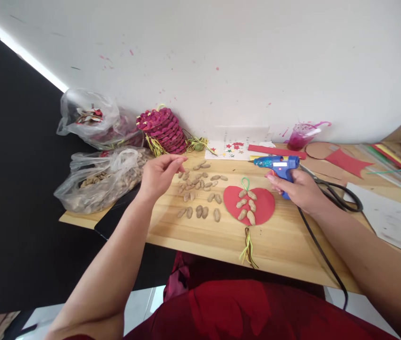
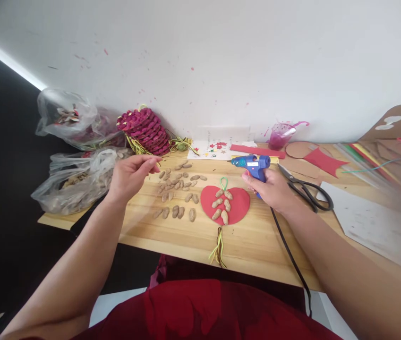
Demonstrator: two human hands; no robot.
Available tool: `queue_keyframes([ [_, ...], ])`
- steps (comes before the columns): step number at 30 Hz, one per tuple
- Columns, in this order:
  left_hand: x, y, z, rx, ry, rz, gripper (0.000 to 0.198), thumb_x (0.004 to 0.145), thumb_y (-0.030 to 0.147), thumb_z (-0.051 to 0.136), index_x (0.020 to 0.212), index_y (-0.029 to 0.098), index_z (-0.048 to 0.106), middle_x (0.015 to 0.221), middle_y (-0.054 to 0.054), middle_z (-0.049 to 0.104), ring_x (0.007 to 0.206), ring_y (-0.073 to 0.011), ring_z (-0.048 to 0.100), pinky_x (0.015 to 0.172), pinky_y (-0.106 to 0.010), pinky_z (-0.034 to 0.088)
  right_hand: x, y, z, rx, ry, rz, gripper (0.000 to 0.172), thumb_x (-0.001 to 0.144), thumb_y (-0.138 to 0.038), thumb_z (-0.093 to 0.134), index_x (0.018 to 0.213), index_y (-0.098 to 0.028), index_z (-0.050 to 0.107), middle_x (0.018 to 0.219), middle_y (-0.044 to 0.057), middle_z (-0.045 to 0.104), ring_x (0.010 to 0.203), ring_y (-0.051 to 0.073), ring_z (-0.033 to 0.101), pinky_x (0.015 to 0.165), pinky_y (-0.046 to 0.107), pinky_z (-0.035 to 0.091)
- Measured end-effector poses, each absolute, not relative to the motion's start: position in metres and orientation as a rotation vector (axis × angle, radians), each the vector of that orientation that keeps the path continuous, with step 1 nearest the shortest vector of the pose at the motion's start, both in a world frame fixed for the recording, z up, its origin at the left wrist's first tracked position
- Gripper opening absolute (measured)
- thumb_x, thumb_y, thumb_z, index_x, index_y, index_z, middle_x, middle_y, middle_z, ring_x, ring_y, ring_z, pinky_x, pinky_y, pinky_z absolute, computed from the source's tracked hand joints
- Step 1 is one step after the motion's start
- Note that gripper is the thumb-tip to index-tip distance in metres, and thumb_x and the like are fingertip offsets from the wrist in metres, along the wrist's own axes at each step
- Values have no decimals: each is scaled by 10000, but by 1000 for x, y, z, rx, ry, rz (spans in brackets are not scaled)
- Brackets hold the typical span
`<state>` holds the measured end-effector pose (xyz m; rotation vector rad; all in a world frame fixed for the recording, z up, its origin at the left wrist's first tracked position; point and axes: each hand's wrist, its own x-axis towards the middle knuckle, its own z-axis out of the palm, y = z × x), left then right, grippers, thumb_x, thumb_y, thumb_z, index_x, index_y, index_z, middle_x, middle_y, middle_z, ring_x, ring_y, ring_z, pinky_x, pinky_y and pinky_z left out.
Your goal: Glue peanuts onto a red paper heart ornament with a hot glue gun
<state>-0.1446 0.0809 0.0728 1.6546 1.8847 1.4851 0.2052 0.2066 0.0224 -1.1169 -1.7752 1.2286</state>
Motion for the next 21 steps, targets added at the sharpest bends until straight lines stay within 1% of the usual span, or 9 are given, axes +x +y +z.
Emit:
queue_keyframes([
  [2, -143, 103, 85, 1728, 1857, 1447, 294, 927, 403, 650, 886, 159, 809, 692, -29, 738, 631, -135, 637, 629, -239, 513, 205, 205, 25, -1134, -1774, 1229, 496, 778, -663, 807, 716, -209, 617, 589, -21, 548, 562, 145, 494, 540, 297, 389],
  [4, -143, 122, 93, 1782, 1797, 1438, 324, 928, 425, 647, 807, 159, 787, 673, -36, 728, 639, -142, 639, 636, -245, 512, 204, 203, 28, -1176, -1754, 1235, 516, 763, -676, 818, 727, -202, 617, 591, -27, 548, 562, 133, 481, 544, 289, 373],
  [6, -145, 135, 95, 1800, 1759, 1420, 303, 918, 421, 659, 845, 159, 791, 694, -41, 737, 655, -150, 648, 656, -256, 520, 204, 201, 31, -1233, -1725, 1243, 534, 746, -685, 830, 739, -194, 620, 597, -29, 549, 564, 122, 465, 547, 286, 352],
  [9, -152, 144, 89, 1810, 1724, 1320, 264, 877, 378, 703, 989, 162, 806, 779, -49, 774, 688, -161, 670, 660, -266, 516, 203, 198, 33, -1294, -1705, 1247, 584, 701, -728, 841, 745, -185, 630, 610, -24, 556, 594, 126, 475, 580, 287, 362],
  [11, -159, 143, 81, 1829, 1703, 1204, 242, 840, 358, 733, 963, 165, 812, 819, -55, 791, 712, -169, 684, 662, -269, 510, 203, 198, 33, -1314, -1713, 1245, 611, 683, -758, 834, 721, -185, 625, 614, -18, 559, 610, 132, 485, 598, 289, 372],
  [14, -170, 139, 72, 1857, 1706, 951, 171, 801, 321, 747, 862, 176, 814, 802, -44, 793, 717, -173, 688, 667, -271, 506, 205, 200, 33, -1336, -1733, 1256, 632, 663, -790, 823, 699, -190, 628, 619, -11, 565, 618, 143, 502, 603, 291, 377],
  [18, -181, 134, 72, 1851, 1771, 613, 102, 765, 254, 737, 813, 194, 804, 776, -14, 793, 728, -180, 701, 702, -278, 509, 206, 202, 32, -1416, -1729, 1214, 680, 586, -842, 823, 720, -192, 675, 638, 8, 603, 670, 187, 570, 635, 307, 415],
  [21, -183, 132, 78, 1823, 1816, 439, 98, 749, 262, 757, 813, 201, 797, 788, -6, 798, 757, -193, 715, 718, -283, 508, 205, 203, 32, -1454, -1725, 1194, 694, 566, -853, 820, 743, -192, 711, 640, 17, 618, 651, 184, 559, 631, 315, 422],
])
